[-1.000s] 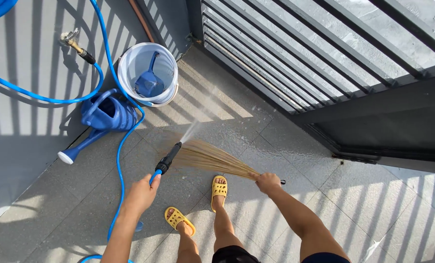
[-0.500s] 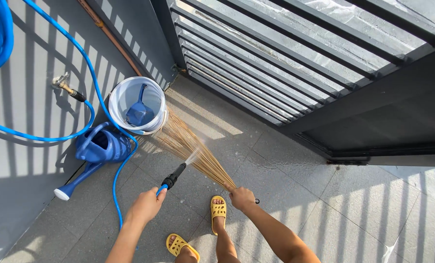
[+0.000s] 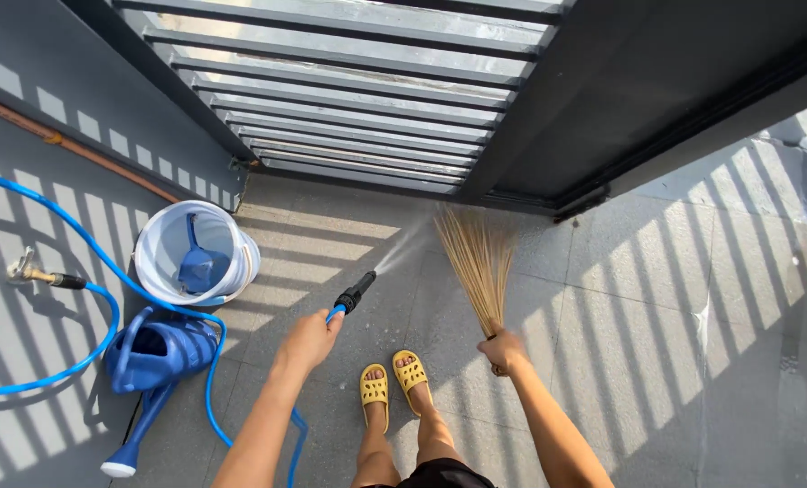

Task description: Cleaning a balcony or patio using a water hose and a broom.

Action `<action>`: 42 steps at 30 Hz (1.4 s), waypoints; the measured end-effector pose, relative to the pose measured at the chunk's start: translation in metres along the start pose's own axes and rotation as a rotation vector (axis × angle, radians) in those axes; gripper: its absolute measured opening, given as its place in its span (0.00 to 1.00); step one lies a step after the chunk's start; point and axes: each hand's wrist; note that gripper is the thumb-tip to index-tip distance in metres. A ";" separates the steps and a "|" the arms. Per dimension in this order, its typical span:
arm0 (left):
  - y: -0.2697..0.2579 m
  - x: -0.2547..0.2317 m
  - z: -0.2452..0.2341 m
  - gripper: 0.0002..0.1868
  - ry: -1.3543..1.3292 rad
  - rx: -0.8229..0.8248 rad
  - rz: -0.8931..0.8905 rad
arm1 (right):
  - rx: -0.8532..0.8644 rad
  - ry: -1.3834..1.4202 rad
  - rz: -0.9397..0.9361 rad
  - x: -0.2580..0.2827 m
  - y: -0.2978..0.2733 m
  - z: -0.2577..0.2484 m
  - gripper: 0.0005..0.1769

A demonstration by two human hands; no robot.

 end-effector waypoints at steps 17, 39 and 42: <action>0.015 -0.103 -0.008 0.28 0.301 0.243 0.266 | -0.022 -0.262 0.209 -0.108 -0.106 0.109 0.38; -0.060 -0.038 0.024 0.28 -0.137 -0.116 -0.250 | 0.283 -0.625 -0.414 0.176 -0.066 -0.042 0.19; -0.086 -0.021 0.046 0.28 -0.198 -0.236 -0.338 | 0.328 -0.978 -0.517 0.253 -0.064 -0.040 0.15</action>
Point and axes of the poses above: each hand's wrist, its own y-axis towards the middle knuckle, its own z-axis out of the palm, x = y × z, and after that the axes turned 1 degree about x, right-handed
